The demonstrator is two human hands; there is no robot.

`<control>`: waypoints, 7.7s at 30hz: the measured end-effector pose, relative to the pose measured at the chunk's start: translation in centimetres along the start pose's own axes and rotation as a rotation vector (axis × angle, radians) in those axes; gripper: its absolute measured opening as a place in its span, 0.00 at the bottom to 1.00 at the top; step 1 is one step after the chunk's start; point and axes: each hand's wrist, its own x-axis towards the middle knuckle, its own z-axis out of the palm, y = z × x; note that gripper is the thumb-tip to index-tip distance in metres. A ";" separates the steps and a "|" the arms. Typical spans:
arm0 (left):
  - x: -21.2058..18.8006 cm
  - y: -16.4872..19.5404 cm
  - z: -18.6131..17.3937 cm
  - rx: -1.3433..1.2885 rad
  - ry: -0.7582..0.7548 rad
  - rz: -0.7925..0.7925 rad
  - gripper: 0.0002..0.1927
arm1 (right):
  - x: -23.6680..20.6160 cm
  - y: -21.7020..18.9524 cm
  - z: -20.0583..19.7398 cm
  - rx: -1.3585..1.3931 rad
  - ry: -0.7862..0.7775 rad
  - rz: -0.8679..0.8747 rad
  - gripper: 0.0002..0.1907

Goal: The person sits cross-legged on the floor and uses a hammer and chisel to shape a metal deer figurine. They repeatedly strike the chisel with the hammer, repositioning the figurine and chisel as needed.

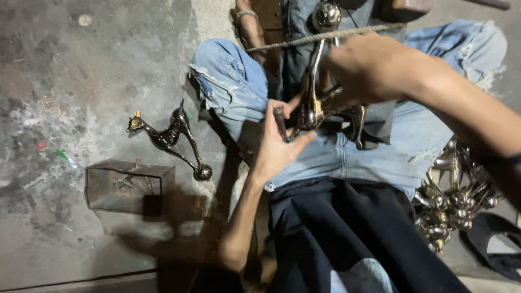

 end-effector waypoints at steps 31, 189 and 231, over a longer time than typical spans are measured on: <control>0.9 2.0 5.2 0.577 0.413 0.242 0.23 | -5.2 0.7 5.8 0.559 0.388 0.033 0.19; 0.7 1.8 -1.0 -0.349 -0.106 -0.100 0.15 | -4.7 -1.7 11.0 -0.148 0.521 -0.070 0.26; 0.8 1.1 1.4 -0.254 -0.013 -0.060 0.16 | -3.7 3.9 9.2 -0.054 0.492 -0.350 0.23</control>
